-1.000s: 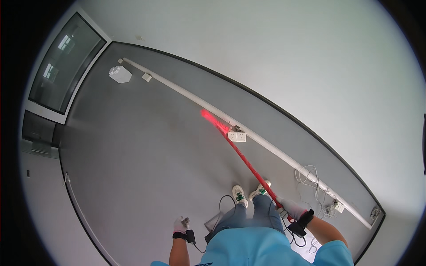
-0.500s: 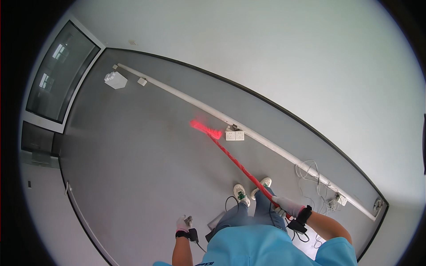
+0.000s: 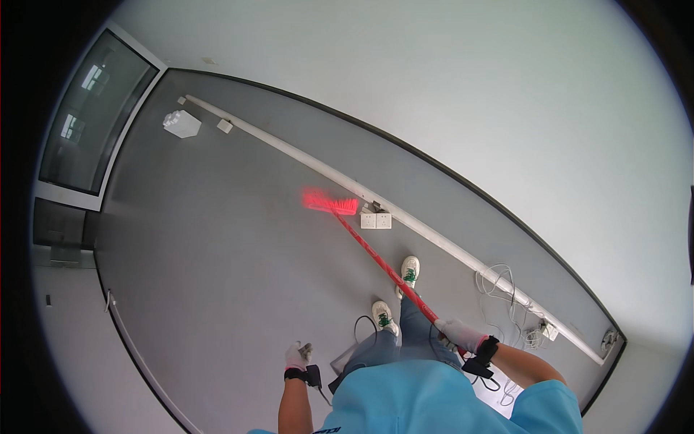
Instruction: The person is sweeping the floor using a broom and a metal dustpan.
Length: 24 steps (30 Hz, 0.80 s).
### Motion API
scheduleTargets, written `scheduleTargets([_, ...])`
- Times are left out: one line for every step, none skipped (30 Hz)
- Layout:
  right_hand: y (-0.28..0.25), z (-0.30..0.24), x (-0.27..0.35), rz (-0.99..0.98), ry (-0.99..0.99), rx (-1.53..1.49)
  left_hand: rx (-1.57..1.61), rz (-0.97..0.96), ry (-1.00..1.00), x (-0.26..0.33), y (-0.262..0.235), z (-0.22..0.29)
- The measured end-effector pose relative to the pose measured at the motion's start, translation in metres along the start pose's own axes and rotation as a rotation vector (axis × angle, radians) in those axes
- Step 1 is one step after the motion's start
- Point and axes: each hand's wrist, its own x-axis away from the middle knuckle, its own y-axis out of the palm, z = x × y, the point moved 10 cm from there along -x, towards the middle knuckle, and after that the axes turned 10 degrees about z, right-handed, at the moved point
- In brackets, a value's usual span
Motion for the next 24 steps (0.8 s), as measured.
scheduleTargets([-0.007, -0.001, 0.005, -0.053, 0.034, -0.028, -0.019, -0.021, -0.010, 0.006, 0.011, 0.001])
scheduleTargets([-0.013, -0.003, 0.009, -0.105, 0.070, -0.057, -0.023, -0.007, -0.053, 0.012, 0.019, -0.001])
scheduleTargets([-0.025, -0.009, 0.013, -0.102, 0.040, -0.022, -0.022, -0.030, -0.025, 0.016, 0.029, 0.003])
scheduleTargets([-0.037, -0.016, 0.019, -0.096, 0.007, 0.010, -0.006, -0.021, -0.025, 0.019, 0.038, 0.006])
scheduleTargets([-0.049, -0.021, 0.024, -0.077, -0.006, 0.055, 0.010, -0.012, -0.026, 0.021, 0.045, 0.008])
scheduleTargets([-0.063, -0.027, 0.026, -0.037, -0.017, 0.141, 0.027, -0.022, -0.020, 0.023, 0.055, 0.013])
scheduleTargets([-0.070, -0.042, 0.029, -0.030, -0.104, 0.194, 0.048, -0.031, -0.016, 0.023, 0.066, 0.017])
scheduleTargets([-0.081, -0.053, 0.030, -0.002, -0.156, 0.276, 0.109, -0.027, -0.043, 0.025, 0.073, 0.016])
scheduleTargets([-0.090, -0.063, 0.030, 0.015, -0.193, 0.361, 0.066, -0.033, 0.014, 0.028, 0.081, 0.020])
scheduleTargets([-0.101, -0.071, 0.026, 0.049, -0.192, 0.415, 0.062, -0.026, 0.043, 0.029, 0.089, 0.025])
scheduleTargets([-0.104, -0.080, 0.023, 0.041, -0.213, 0.438, 0.059, -0.019, 0.074, 0.032, 0.095, 0.029])
scheduleTargets([-0.105, -0.088, 0.017, 0.037, -0.240, 0.464, 0.104, -0.037, 0.001, 0.035, 0.101, 0.023])
scheduleTargets([-0.107, -0.097, 0.012, 0.036, -0.265, 0.495, 0.107, -0.066, 0.010, 0.039, 0.109, 0.024])
scheduleTargets([-0.110, -0.101, 0.008, 0.035, -0.261, 0.488, 0.107, -0.060, 0.020, 0.042, 0.113, 0.023])
scheduleTargets([-0.113, -0.104, 0.003, 0.042, -0.254, 0.488, 0.107, -0.055, 0.029, 0.045, 0.115, 0.022])
scheduleTargets([-0.116, -0.106, -0.001, 0.047, -0.245, 0.488, 0.109, -0.053, 0.022, 0.048, 0.116, 0.019])
scheduleTargets([-0.118, -0.104, -0.004, 0.043, -0.212, 0.498, 0.109, -0.051, 0.014, 0.050, 0.115, 0.014])
scheduleTargets([-0.120, -0.108, -0.004, 0.048, -0.240, 0.476, 0.133, -0.051, 0.002, 0.051, 0.115, 0.009])
scheduleTargets([-0.122, -0.109, -0.005, 0.046, -0.247, 0.467, 0.115, -0.042, 0.006, 0.052, 0.112, 0.004])
scheduleTargets([-0.124, -0.108, -0.005, 0.051, -0.240, 0.473, 0.123, -0.039, 0.009, 0.052, 0.110, 0.000])
scheduleTargets([-0.126, -0.110, -0.004, 0.051, -0.262, 0.479, 0.134, -0.010, -0.008, 0.051, 0.105, -0.005])
scheduleTargets([-0.128, -0.110, -0.003, 0.057, -0.270, 0.499, 0.105, -0.010, -0.008, 0.051, 0.103, -0.008])
scheduleTargets([-0.130, -0.112, -0.001, 0.063, -0.288, 0.519, 0.080, 0.017, -0.026, 0.050, 0.099, -0.011])
scheduleTargets([-0.133, -0.110, -0.002, 0.081, -0.267, 0.581, 0.071, 0.047, -0.055, 0.049, 0.096, -0.014])
